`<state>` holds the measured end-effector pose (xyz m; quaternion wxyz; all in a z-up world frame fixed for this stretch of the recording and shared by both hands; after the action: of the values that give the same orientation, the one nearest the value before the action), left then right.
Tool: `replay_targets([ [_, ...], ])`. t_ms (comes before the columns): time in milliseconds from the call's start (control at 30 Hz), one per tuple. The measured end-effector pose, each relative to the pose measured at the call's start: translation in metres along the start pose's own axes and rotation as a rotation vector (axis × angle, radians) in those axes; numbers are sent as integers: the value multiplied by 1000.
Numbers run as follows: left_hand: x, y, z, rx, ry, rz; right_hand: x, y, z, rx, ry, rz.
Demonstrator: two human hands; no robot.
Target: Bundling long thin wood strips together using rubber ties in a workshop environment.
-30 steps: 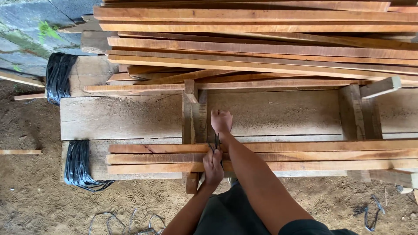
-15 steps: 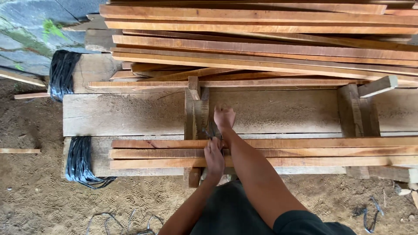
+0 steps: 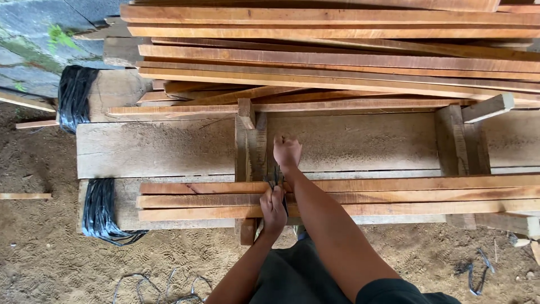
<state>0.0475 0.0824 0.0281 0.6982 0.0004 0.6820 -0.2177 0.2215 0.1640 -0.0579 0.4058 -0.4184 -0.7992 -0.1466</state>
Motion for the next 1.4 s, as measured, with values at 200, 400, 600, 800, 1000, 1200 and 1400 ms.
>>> replay_targets([
  [200, -33, 5, 5, 68, 35, -2, -42, 6, 47, 188, -9, 21],
  [400, -12, 10, 5, 38, 88, -20, -60, 14, 48, 106, 110, 14],
  [600, -72, 3, 18, -36, -90, -263, -11, 7, 7, -17, 124, -53],
  [800, -40, 15, 15, 3, 54, -72, -15, 9, 6, -25, 49, -29],
  [1000, -56, -5, 14, -38, 48, -19, 1, 2, 6, -22, 25, -23],
  [1200, -11, 7, 2, -50, -3, 50, -3, 0, 9, 53, 99, -72],
  [1400, -41, 8, 10, -39, 76, 22, 5, 4, 44, 271, -566, -614],
])
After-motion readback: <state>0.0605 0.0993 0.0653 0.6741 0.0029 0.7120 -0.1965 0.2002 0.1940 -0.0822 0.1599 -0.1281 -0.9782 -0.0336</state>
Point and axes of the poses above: each hand's wrist, its own y-axis towards the middle knuckle, its own z-axis out of the palm, x = y × z, the point moved 8 cm from there along y, towards the middle knuckle, and after that the axes turned 13 degrees about -z, right-handed, at the moved point
